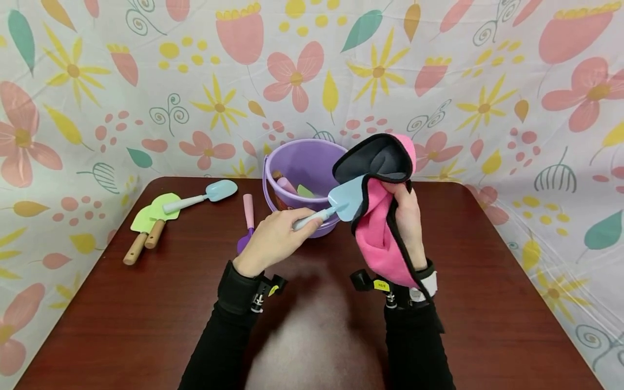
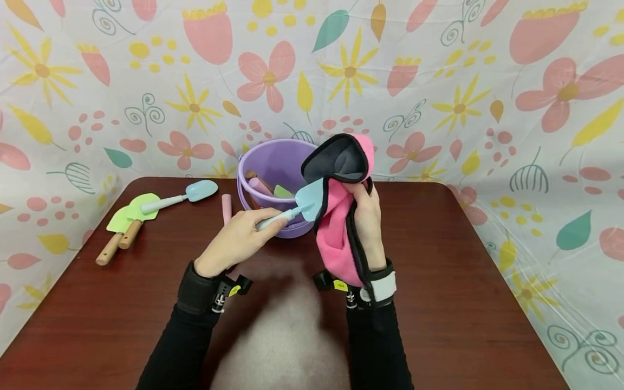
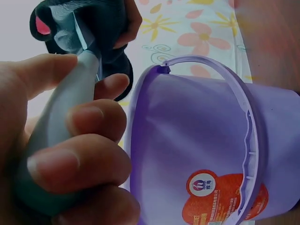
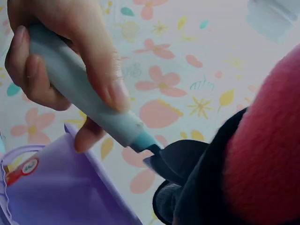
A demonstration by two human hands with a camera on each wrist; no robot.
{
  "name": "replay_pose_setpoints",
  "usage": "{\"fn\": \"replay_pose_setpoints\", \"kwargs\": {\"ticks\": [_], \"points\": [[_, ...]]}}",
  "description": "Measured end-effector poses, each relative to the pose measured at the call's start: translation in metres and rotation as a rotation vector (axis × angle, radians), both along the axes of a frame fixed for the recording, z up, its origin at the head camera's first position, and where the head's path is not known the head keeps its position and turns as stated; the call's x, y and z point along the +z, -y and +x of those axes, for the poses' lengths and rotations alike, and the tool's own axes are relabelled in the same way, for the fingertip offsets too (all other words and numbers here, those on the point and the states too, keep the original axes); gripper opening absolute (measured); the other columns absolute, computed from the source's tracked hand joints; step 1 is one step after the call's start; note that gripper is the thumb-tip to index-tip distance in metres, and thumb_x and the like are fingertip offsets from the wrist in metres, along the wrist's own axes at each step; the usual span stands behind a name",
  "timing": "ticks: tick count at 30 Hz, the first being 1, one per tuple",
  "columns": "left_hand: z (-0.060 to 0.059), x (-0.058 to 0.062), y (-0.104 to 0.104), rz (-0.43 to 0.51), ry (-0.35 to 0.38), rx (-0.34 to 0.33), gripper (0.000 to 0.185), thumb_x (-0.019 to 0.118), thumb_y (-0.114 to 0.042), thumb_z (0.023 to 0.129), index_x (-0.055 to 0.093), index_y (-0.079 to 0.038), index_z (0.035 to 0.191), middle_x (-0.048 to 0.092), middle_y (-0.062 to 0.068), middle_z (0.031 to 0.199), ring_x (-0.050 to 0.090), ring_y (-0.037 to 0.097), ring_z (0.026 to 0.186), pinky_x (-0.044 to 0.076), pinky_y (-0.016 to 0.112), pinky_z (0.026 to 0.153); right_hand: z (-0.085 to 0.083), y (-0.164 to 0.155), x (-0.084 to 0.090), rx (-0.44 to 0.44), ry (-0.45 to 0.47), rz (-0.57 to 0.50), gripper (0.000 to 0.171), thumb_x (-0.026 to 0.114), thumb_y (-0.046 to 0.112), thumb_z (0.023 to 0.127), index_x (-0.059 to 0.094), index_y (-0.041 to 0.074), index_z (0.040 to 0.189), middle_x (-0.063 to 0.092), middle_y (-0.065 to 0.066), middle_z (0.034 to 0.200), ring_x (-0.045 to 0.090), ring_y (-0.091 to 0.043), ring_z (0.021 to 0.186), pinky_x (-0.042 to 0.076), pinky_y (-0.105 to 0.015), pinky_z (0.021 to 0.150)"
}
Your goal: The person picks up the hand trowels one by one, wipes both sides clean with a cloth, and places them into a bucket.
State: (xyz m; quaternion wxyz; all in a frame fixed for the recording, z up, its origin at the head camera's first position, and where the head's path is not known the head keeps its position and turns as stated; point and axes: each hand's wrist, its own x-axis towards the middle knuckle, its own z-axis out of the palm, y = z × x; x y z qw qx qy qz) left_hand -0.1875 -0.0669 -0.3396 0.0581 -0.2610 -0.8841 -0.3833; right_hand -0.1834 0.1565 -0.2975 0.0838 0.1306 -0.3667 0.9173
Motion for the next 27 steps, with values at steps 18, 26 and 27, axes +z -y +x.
{"fn": "replay_pose_setpoints", "kwargs": {"ticks": [18,26,27], "points": [[-0.017,0.025,0.017,-0.164,-0.067,0.089,0.027,0.053,-0.047,0.098,0.07,-0.025,0.099,0.052,-0.008,0.067,0.05,0.013,0.062,0.036,0.035,0.062,-0.012,-0.042,0.006,-0.481,-0.076,0.511,0.03,0.067,0.001,0.089,0.063,0.005,0.118,0.061,-0.013,0.107,0.058,-0.018,0.087,0.047,-0.024,0.074],[-0.044,0.059,0.024,-0.303,-0.025,0.123,0.031,0.053,-0.047,0.098,0.064,-0.018,0.099,0.059,-0.002,0.074,0.054,0.018,0.065,0.042,0.036,0.056,-0.011,-0.078,0.008,-0.441,-0.025,0.678,0.034,0.066,-0.001,0.088,0.061,0.006,0.121,0.061,-0.011,0.107,0.059,-0.014,0.078,0.049,-0.02,0.065],[-0.048,0.062,0.023,-0.329,-0.024,0.129,0.031,0.053,-0.048,0.098,0.063,-0.018,0.097,0.058,-0.001,0.074,0.053,0.019,0.066,0.041,0.036,0.057,-0.011,-0.083,0.007,-0.443,-0.016,0.725,0.034,0.065,0.0,0.088,0.061,0.007,0.121,0.061,-0.01,0.108,0.059,-0.013,0.078,0.049,-0.019,0.065]]}}
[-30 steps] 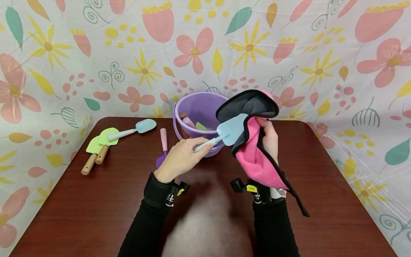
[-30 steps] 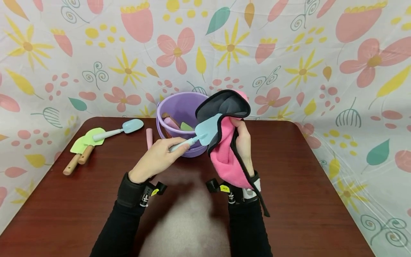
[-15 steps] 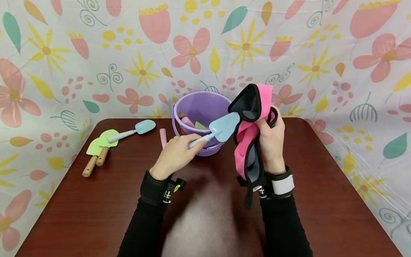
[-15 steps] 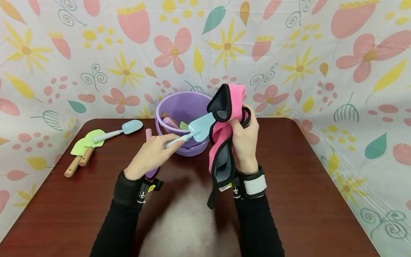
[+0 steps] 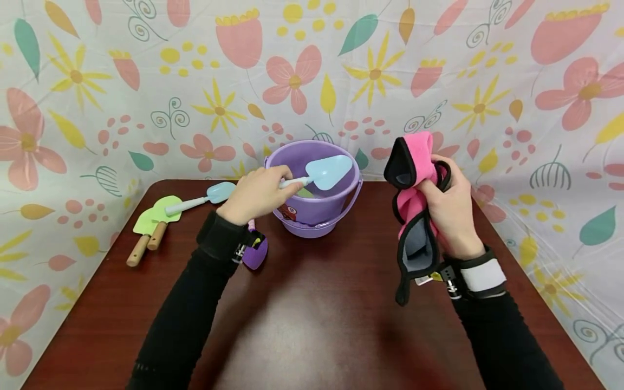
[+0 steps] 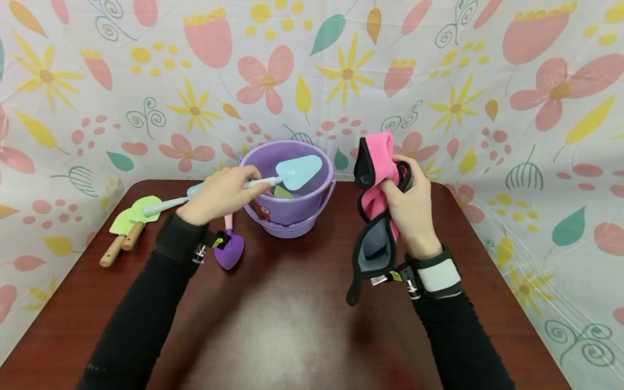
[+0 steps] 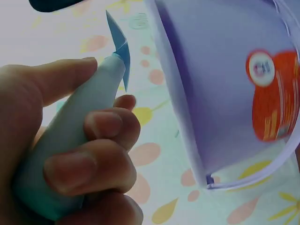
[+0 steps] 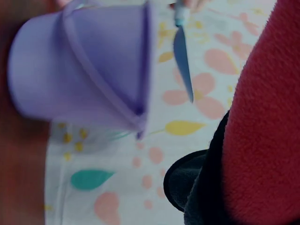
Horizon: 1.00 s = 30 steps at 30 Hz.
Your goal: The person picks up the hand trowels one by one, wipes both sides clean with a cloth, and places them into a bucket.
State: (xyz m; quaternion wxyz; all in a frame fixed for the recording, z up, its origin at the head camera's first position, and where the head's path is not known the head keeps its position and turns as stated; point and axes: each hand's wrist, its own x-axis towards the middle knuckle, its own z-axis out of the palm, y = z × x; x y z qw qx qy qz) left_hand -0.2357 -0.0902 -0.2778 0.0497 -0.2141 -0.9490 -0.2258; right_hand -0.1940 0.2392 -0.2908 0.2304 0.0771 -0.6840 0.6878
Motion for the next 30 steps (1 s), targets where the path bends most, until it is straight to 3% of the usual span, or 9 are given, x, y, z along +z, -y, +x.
{"fn": "replay_pose_setpoints", "kwargs": {"ticks": [7,13,16,21,26,30], "points": [[-0.031,0.014,-0.017,-0.185,-0.004,-0.018,0.035,0.057,-0.046,0.096,0.059,-0.016,0.079,0.059,-0.001,0.072,0.055,0.02,0.071,0.042,0.039,0.061,0.003,-0.028,-0.012,-0.105,0.136,0.378,0.038,0.064,0.011,0.092,0.056,0.013,0.129,0.06,-0.003,0.11,0.06,-0.011,0.084,0.048,-0.016,0.069],[-0.057,0.017,-0.032,-0.334,-0.009,-0.026,0.036,0.061,-0.041,0.093,0.058,-0.014,0.069,0.056,0.002,0.072,0.058,0.021,0.078,0.046,0.046,0.071,0.001,-0.045,-0.024,-0.134,0.189,0.63,0.04,0.062,0.02,0.094,0.055,0.013,0.132,0.059,-0.007,0.118,0.055,-0.011,0.095,0.04,-0.017,0.078],[-0.07,0.014,-0.037,-0.397,-0.006,-0.03,0.033,0.065,-0.038,0.091,0.061,-0.013,0.071,0.059,0.003,0.076,0.059,0.021,0.083,0.047,0.047,0.076,0.001,-0.052,-0.032,-0.135,0.216,0.714,0.04,0.061,0.024,0.094,0.055,0.014,0.132,0.062,-0.01,0.116,0.054,-0.014,0.097,0.038,-0.022,0.081],[-0.089,0.007,-0.042,-0.47,-0.015,-0.031,0.026,0.073,-0.034,0.085,0.064,-0.01,0.078,0.063,0.006,0.088,0.06,0.025,0.091,0.048,0.047,0.079,0.003,-0.063,-0.048,-0.136,0.27,0.809,0.041,0.06,0.028,0.095,0.053,0.012,0.133,0.069,-0.018,0.093,0.057,-0.026,0.094,0.039,-0.036,0.079],[-0.106,-0.003,-0.039,-0.504,-0.025,-0.027,0.028,0.081,-0.034,0.079,0.066,-0.01,0.08,0.066,0.007,0.091,0.061,0.029,0.091,0.049,0.046,0.076,0.004,-0.072,-0.064,-0.133,0.272,0.873,0.043,0.062,0.024,0.094,0.053,0.007,0.132,0.065,-0.024,0.1,0.056,-0.036,0.094,0.04,-0.043,0.074],[-0.114,-0.008,-0.034,-0.505,-0.022,-0.015,0.022,0.081,-0.029,0.076,0.068,-0.011,0.078,0.065,0.008,0.092,0.061,0.03,0.092,0.049,0.048,0.075,0.004,-0.078,-0.075,-0.143,0.274,0.917,0.042,0.063,0.021,0.093,0.054,0.006,0.131,0.067,-0.022,0.093,0.058,-0.036,0.088,0.042,-0.042,0.069]]}}
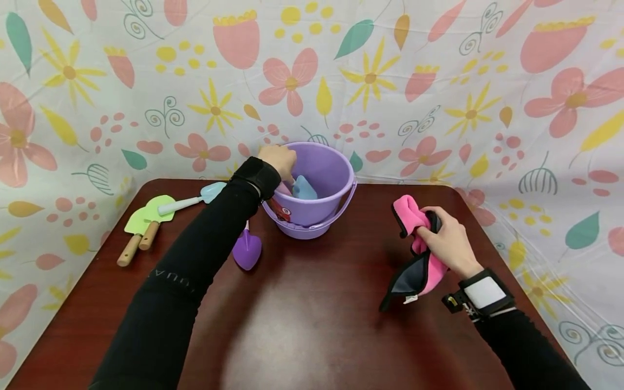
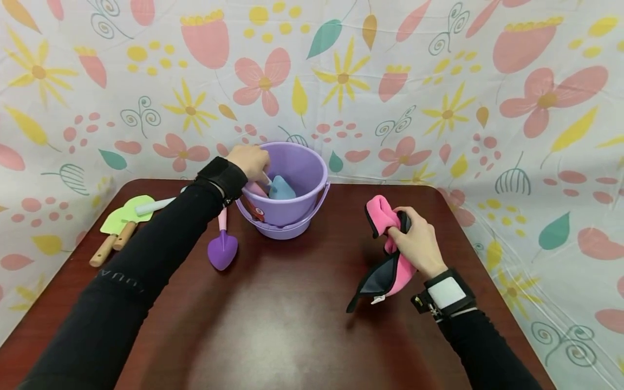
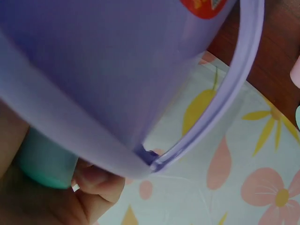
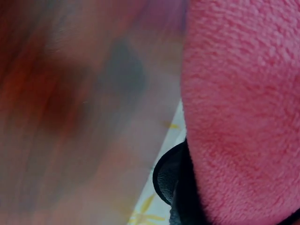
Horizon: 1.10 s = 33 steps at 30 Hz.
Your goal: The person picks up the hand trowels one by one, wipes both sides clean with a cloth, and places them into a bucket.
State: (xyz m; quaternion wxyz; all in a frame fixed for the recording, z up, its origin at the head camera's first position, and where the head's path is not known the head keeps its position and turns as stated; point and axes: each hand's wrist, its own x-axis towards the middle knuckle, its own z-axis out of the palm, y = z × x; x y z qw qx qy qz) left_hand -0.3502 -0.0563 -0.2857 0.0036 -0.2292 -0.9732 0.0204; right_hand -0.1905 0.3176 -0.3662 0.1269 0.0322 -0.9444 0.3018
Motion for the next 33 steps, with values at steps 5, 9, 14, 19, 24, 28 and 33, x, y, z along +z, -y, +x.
{"fn": "replay_pose_setpoints", "kwargs": {"ticks": [5,9,14,19,24,28,33], "points": [[-0.003,-0.001,0.002,0.04,0.011,0.013,0.014,0.081,-0.023,0.074,0.069,-0.014,0.074,0.066,0.006,0.09,0.061,0.028,0.09,0.048,0.049,0.074,-0.001,-0.005,-0.015,-0.003,0.011,0.025,0.042,0.064,0.019,0.092,0.053,0.004,0.13,0.068,-0.021,0.09,0.059,-0.036,0.085,0.043,-0.041,0.067],[-0.004,-0.002,0.002,0.063,0.02,0.01,0.016,0.083,-0.021,0.074,0.068,-0.014,0.075,0.066,0.007,0.09,0.06,0.028,0.09,0.048,0.048,0.075,-0.001,-0.005,-0.026,-0.016,0.017,0.044,0.041,0.065,0.016,0.091,0.054,0.004,0.128,0.067,-0.024,0.095,0.059,-0.036,0.083,0.043,-0.042,0.066],[-0.003,-0.002,0.002,0.029,0.009,-0.003,0.013,0.081,-0.018,0.079,0.07,-0.013,0.084,0.067,0.006,0.095,0.058,0.028,0.095,0.041,0.05,0.088,-0.002,-0.003,-0.039,-0.042,0.044,0.067,0.043,0.066,0.017,0.089,0.055,0.004,0.128,0.063,-0.028,0.106,0.058,-0.039,0.083,0.044,-0.043,0.062],[0.002,0.001,0.002,0.046,-0.007,-0.017,0.006,0.073,-0.008,0.085,0.071,-0.011,0.09,0.068,0.007,0.098,0.059,0.027,0.095,0.039,0.048,0.089,-0.007,0.0,-0.049,-0.104,0.088,0.086,0.045,0.065,0.022,0.089,0.053,0.009,0.131,0.06,-0.029,0.113,0.058,-0.042,0.089,0.045,-0.051,0.06],[0.006,0.001,0.005,0.072,-0.045,-0.054,0.007,0.066,-0.006,0.086,0.072,-0.011,0.087,0.069,0.008,0.094,0.061,0.027,0.093,0.043,0.048,0.085,-0.012,0.002,-0.062,-0.113,0.146,0.115,0.046,0.063,0.026,0.09,0.052,0.013,0.133,0.061,-0.026,0.114,0.059,-0.042,0.094,0.046,-0.055,0.062],[0.004,0.0,0.01,0.098,-0.046,-0.084,0.011,0.061,-0.008,0.088,0.072,-0.01,0.088,0.069,0.008,0.093,0.062,0.027,0.093,0.045,0.047,0.084,-0.016,0.003,-0.068,-0.104,0.171,0.133,0.047,0.063,0.026,0.09,0.052,0.014,0.133,0.06,-0.024,0.117,0.058,-0.042,0.095,0.046,-0.055,0.063],[0.005,0.0,0.02,0.14,-0.035,-0.129,0.015,0.059,-0.012,0.092,0.073,-0.009,0.097,0.069,0.009,0.099,0.061,0.027,0.093,0.046,0.044,0.083,-0.02,0.004,-0.071,-0.08,0.173,0.151,0.047,0.063,0.027,0.089,0.052,0.012,0.132,0.059,-0.024,0.116,0.058,-0.042,0.095,0.046,-0.056,0.065]]}}
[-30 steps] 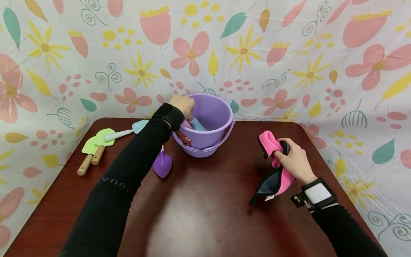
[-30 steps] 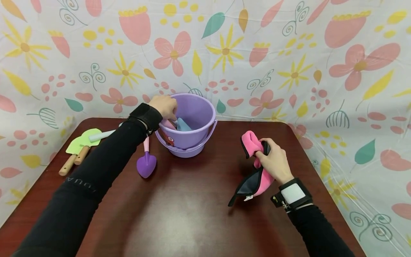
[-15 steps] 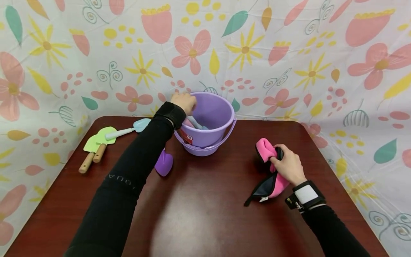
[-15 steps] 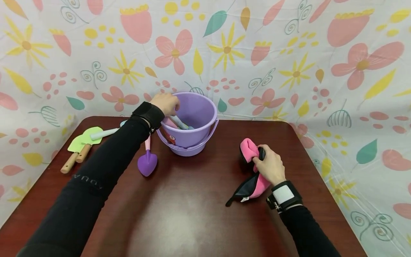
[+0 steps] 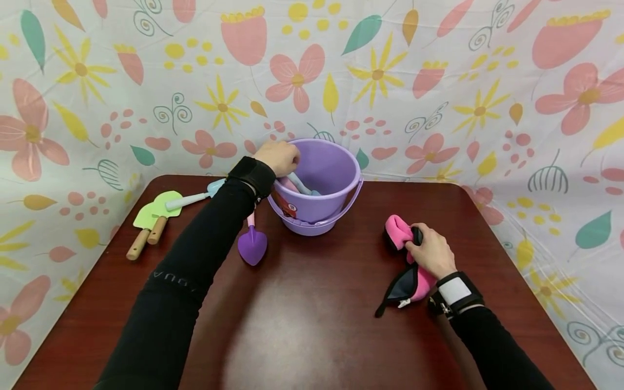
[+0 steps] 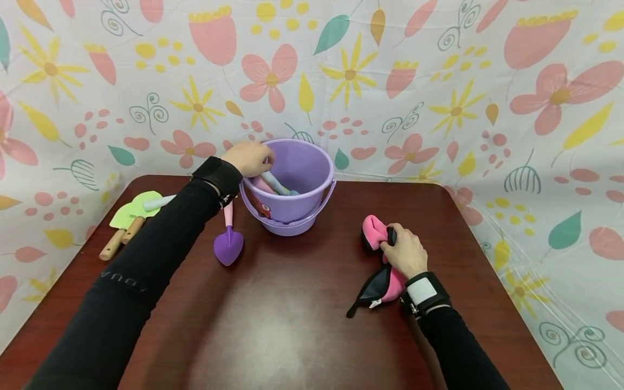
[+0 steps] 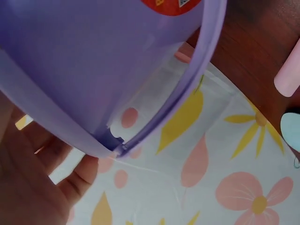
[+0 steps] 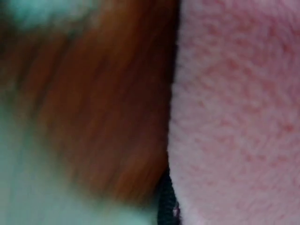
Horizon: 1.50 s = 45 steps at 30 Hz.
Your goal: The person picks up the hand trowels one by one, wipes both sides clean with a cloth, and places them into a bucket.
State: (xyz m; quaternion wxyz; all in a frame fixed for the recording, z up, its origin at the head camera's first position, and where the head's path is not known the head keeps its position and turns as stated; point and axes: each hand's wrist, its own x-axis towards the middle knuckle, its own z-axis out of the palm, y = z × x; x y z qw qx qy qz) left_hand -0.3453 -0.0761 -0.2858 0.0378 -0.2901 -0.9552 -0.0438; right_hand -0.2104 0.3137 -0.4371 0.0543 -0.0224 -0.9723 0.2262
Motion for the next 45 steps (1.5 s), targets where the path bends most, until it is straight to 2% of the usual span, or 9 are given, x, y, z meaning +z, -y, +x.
{"fn": "replay_pose_setpoints", "kwargs": {"ticks": [8,14,18,23,27,31,35,39,45], "points": [[0.004,0.002,0.023,0.145,0.001,-0.045,0.028,0.054,-0.023,0.1,0.064,-0.007,0.121,0.059,0.014,0.125,0.053,0.031,0.116,0.04,0.044,0.097,0.0,0.001,0.002,0.008,0.029,0.009,0.049,0.063,0.028,0.089,0.051,0.011,0.134,0.059,-0.025,0.117,0.058,-0.043,0.096,0.046,-0.056,0.066],[0.007,-0.007,0.059,0.298,-0.12,0.069,0.041,0.047,-0.035,0.104,0.058,-0.008,0.132,0.046,0.017,0.136,0.042,0.034,0.126,0.032,0.05,0.103,0.002,0.001,0.007,0.006,0.044,0.0,0.05,0.063,0.029,0.09,0.051,0.011,0.135,0.057,-0.027,0.121,0.056,-0.045,0.099,0.045,-0.058,0.066],[0.011,-0.022,0.085,0.29,-0.166,0.15,0.034,0.048,-0.028,0.104,0.062,-0.005,0.126,0.05,0.019,0.13,0.043,0.037,0.123,0.034,0.055,0.099,0.005,0.0,0.011,0.003,0.044,-0.007,0.049,0.063,0.029,0.091,0.051,0.011,0.134,0.057,-0.028,0.12,0.056,-0.046,0.098,0.045,-0.057,0.064],[0.015,-0.057,0.114,0.158,-0.199,0.152,0.023,0.054,-0.012,0.097,0.068,-0.003,0.112,0.057,0.02,0.117,0.051,0.039,0.111,0.04,0.057,0.089,0.007,-0.001,0.016,0.007,0.028,-0.014,0.048,0.064,0.029,0.091,0.051,0.01,0.133,0.058,-0.028,0.118,0.056,-0.044,0.097,0.045,-0.054,0.063],[0.015,-0.09,0.129,0.097,-0.197,0.083,0.021,0.061,-0.009,0.092,0.069,-0.005,0.111,0.057,0.018,0.116,0.052,0.039,0.11,0.041,0.055,0.087,0.008,-0.001,0.017,0.015,0.017,-0.017,0.048,0.063,0.028,0.091,0.051,0.009,0.134,0.058,-0.028,0.118,0.056,-0.043,0.097,0.045,-0.053,0.063],[0.016,-0.113,0.133,0.004,-0.208,-0.057,0.031,0.066,-0.005,0.087,0.066,-0.005,0.118,0.054,0.019,0.126,0.049,0.039,0.118,0.04,0.054,0.093,0.009,0.0,0.018,0.014,0.011,-0.023,0.049,0.063,0.028,0.091,0.051,0.009,0.134,0.057,-0.028,0.119,0.055,-0.043,0.098,0.045,-0.054,0.064],[0.018,-0.128,0.131,-0.178,-0.231,-0.214,0.041,0.07,-0.001,0.083,0.066,-0.007,0.124,0.051,0.019,0.137,0.045,0.036,0.127,0.04,0.049,0.097,0.011,0.001,0.02,0.011,0.0,-0.029,0.049,0.064,0.029,0.092,0.051,0.009,0.135,0.057,-0.028,0.12,0.055,-0.044,0.098,0.044,-0.054,0.064],[0.018,-0.14,0.126,-0.286,-0.294,-0.347,0.036,0.071,0.0,0.084,0.07,-0.01,0.118,0.058,0.015,0.13,0.048,0.032,0.123,0.042,0.045,0.093,0.014,0.001,0.023,0.013,-0.033,-0.03,0.048,0.066,0.027,0.091,0.052,0.008,0.134,0.058,-0.028,0.118,0.056,-0.043,0.094,0.044,-0.05,0.06],[0.022,-0.152,0.125,-0.33,-0.403,-0.379,0.017,0.07,-0.005,0.085,0.071,-0.012,0.1,0.064,0.008,0.103,0.053,0.027,0.103,0.04,0.038,0.08,0.017,0.006,0.034,0.036,-0.094,-0.047,0.046,0.066,0.023,0.091,0.053,0.006,0.132,0.06,-0.028,0.113,0.056,-0.039,0.086,0.043,-0.044,0.057]]}}
